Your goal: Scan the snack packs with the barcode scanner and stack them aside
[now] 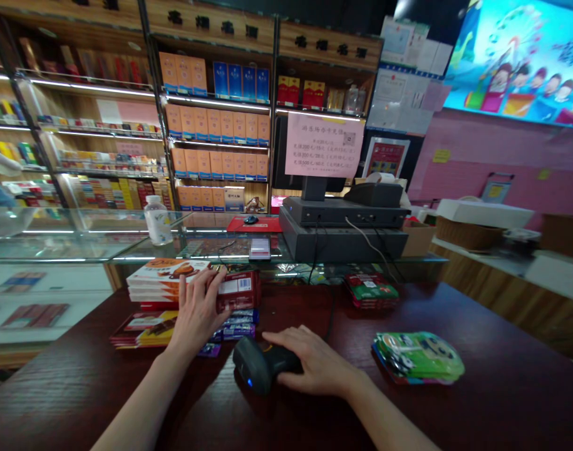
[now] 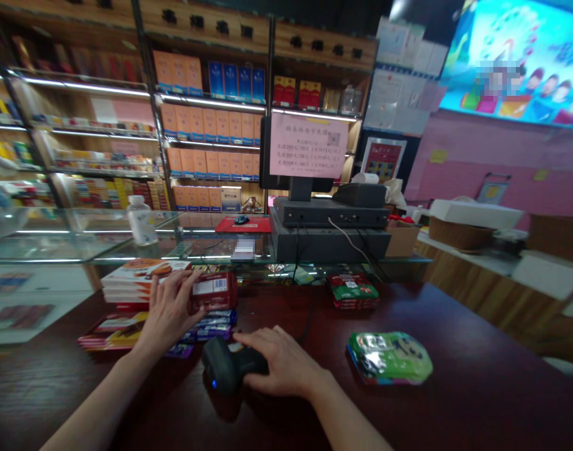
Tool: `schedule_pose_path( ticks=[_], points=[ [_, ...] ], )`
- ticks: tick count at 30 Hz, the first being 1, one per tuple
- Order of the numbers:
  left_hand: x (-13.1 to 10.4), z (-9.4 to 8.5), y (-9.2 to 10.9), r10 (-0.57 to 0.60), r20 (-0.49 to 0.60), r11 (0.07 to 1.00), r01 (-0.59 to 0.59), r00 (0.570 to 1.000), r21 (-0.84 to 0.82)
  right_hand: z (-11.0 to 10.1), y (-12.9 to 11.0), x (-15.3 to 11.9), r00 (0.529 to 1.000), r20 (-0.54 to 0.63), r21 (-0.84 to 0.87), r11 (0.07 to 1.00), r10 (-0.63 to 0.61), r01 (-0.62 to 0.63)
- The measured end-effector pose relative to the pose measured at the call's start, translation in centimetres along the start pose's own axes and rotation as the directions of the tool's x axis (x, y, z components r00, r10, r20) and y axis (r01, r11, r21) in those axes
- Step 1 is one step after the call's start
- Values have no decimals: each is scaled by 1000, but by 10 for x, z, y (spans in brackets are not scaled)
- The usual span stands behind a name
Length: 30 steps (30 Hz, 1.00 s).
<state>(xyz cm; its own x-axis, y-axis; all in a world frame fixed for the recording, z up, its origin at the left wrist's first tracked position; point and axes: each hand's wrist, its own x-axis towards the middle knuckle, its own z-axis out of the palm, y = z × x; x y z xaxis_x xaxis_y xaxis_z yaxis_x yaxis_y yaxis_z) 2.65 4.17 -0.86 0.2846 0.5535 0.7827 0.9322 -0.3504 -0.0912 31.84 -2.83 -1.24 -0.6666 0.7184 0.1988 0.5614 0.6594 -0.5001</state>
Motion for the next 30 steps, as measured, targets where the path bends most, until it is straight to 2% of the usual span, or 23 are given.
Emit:
schedule_pose_path(
  ticks=[2,5,7,9,12,16,21,25,30],
  points=[
    [1,0,0,2,-7,1000,-2,1000,-8,-2,0,0,999,-39,40,999,14,-13],
    [2,-1,3,18,-4,1000,-18,1000,-21,-1,6,4,977,-192,193,980,94,-57],
    [2,-1,5,35,-6,999,-35,999,-31,0,13,11,930,-314,332,940,193,-83],
    [2,-2,8,49,-8,998,-50,999,-45,0,21,20,878,-369,479,872,305,-102],
    [3,-3,12,70,5,994,-69,998,-79,-4,29,33,847,-373,603,793,379,-90],
    [3,-4,15,85,21,991,-82,996,-110,-10,34,49,850,-352,683,729,393,-54],
    [2,-5,17,102,18,988,-99,995,-123,-4,37,64,855,-311,769,639,415,-31],
    [1,-4,18,110,30,986,-105,994,-130,2,37,71,851,-327,771,637,411,-12],
    [2,-4,18,73,54,989,-65,996,-134,1,34,71,814,-384,696,716,435,-55]
  ],
)
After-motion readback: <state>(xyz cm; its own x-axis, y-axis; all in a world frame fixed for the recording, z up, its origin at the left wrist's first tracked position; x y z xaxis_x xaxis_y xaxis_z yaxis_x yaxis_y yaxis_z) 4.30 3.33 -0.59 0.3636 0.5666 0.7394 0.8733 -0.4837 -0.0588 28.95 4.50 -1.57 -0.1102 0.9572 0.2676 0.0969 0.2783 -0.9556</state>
